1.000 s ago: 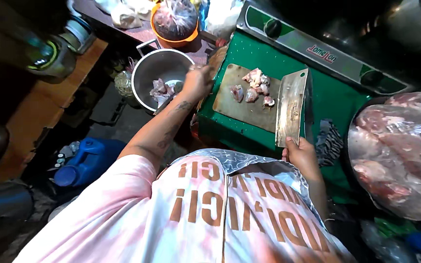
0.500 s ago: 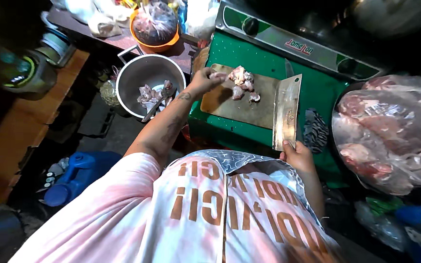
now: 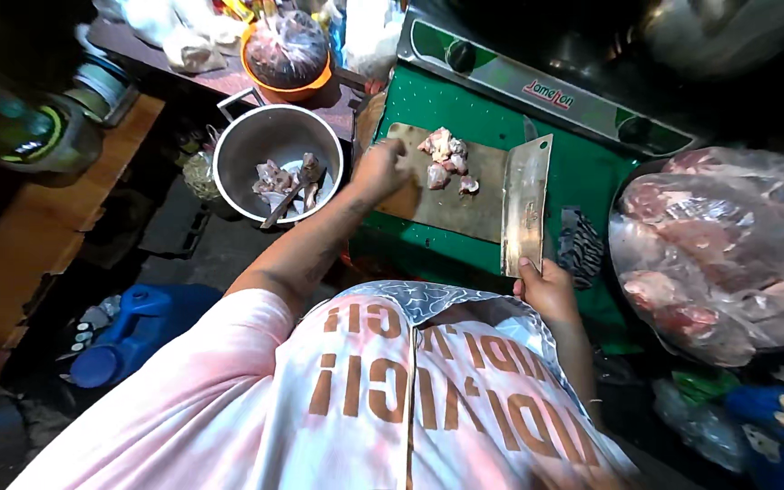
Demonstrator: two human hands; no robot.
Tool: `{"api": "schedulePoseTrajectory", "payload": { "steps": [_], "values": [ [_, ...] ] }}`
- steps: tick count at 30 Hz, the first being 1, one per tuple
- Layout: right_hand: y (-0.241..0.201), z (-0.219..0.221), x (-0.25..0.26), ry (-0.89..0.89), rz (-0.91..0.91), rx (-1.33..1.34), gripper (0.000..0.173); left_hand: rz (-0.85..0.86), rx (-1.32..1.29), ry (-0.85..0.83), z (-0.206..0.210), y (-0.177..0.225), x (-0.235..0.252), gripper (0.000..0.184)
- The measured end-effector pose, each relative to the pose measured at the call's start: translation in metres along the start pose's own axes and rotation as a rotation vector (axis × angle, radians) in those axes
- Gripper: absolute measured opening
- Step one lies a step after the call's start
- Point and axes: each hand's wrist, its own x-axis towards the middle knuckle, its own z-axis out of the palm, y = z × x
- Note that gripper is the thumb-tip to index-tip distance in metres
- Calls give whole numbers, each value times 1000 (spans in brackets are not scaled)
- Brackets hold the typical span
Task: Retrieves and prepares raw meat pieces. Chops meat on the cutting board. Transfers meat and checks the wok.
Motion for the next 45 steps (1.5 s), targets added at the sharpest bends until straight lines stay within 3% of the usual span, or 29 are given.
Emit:
{"api": "schedulePoseTrajectory", "payload": {
  "steps": [2, 5, 8, 11, 14, 16, 18, 22, 26, 30, 38, 41, 45],
  "values": [
    [-6, 4, -4, -28, -10, -41, 29, 104, 33, -107, 34, 25, 16, 46],
    [-8, 11, -11, -74, 21, -73, 30, 50, 141, -231, 70, 40, 29, 54],
    [-10, 13, -9, -70, -2, -34, 29, -18, 109, -188, 70, 44, 43, 43],
    [-4, 18, -6, -88, -20, -12, 27, -228, -279, -67, 63, 32, 40, 30],
    [-6, 23, -4, -98, -31, -9, 25, -531, -853, 15, 53, 21, 25, 35],
    [-8, 29, -5, -121, -47, -35, 25, -601, -947, 24, 53, 5, 5, 40],
    [-11, 37, -4, -153, -59, -81, 26, -596, -846, -15, 49, -8, -17, 49],
    [-16, 56, 1, -233, -53, -149, 27, -482, -410, -101, 32, -15, -35, 56],
    [-17, 72, 1, -272, -60, -192, 25, -164, -107, -10, 24, -17, -45, 48],
    [-16, 82, -5, -281, -76, -194, 27, 125, -106, -51, 33, -27, -49, 24],
    [-18, 96, -15, -272, -194, -259, 28, 36, -143, -3, 36, -19, -70, 19],
    [-16, 100, -14, -284, -209, -330, 28, 256, -98, 87, 39, -32, -67, 17],
    [-22, 106, -14, -261, -194, -432, 30, 444, -40, 26, 43, -46, -52, 19]
  ]
}}
